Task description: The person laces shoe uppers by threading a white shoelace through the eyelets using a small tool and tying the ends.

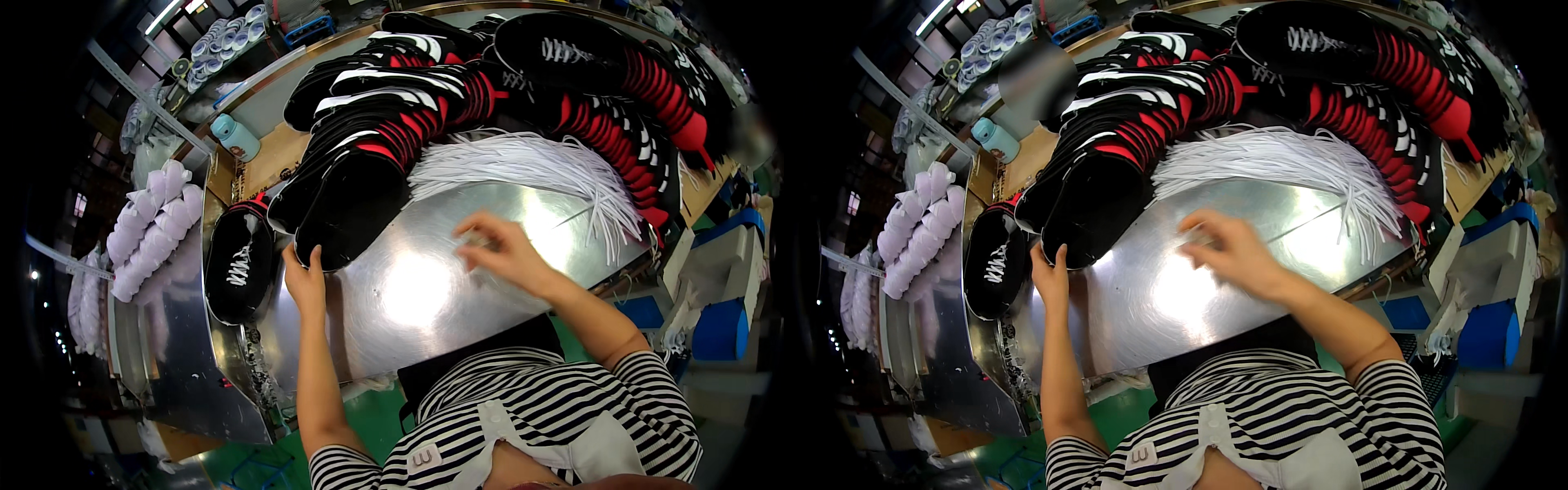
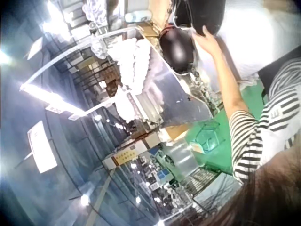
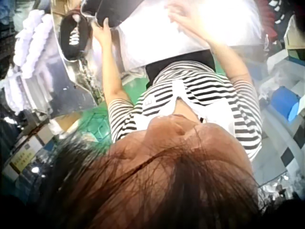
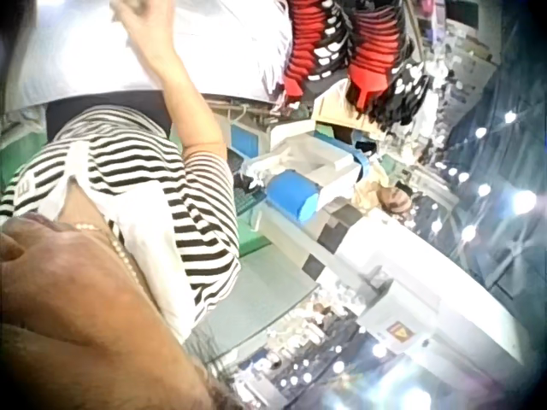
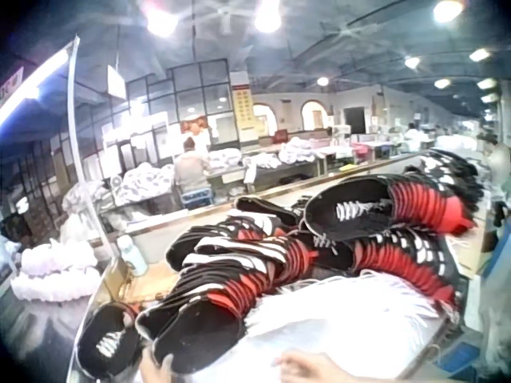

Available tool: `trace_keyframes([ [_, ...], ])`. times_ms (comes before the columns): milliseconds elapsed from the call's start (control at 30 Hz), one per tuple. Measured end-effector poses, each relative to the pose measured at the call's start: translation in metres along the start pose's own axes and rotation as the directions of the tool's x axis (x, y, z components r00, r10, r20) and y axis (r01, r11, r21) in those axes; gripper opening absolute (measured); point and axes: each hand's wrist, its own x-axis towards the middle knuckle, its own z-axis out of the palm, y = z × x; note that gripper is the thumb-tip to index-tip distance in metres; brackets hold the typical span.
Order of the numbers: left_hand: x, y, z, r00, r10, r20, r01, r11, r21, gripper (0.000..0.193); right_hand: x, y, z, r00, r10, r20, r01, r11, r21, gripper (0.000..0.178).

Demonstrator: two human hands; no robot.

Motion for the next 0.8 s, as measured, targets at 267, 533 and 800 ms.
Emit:
trace_keyframes([
  [267,-0.068,0.110,-0.047,0.843,0.219,-0.491,-0.320,0.938,-0.131,0.016,-0.040,-0.067,-0.020,0.874,-0.385,0.295,0.279,0.897,0.344,0.028],
  [533,-0.197,0.138,0.041,0.686,0.543,0.483,-0.622,0.783,0.002,0.045,-0.042,-0.085,-0.008,0.756,-0.376,0.535,0.028,0.836,0.548,0.035],
  [800,-0.143,0.156,0.034,0.707,0.573,0.415,-0.651,0.756,0.066,0.028,-0.075,0.003,-0.053,0.969,0.243,-0.036,-0.210,0.894,0.395,0.018],
])
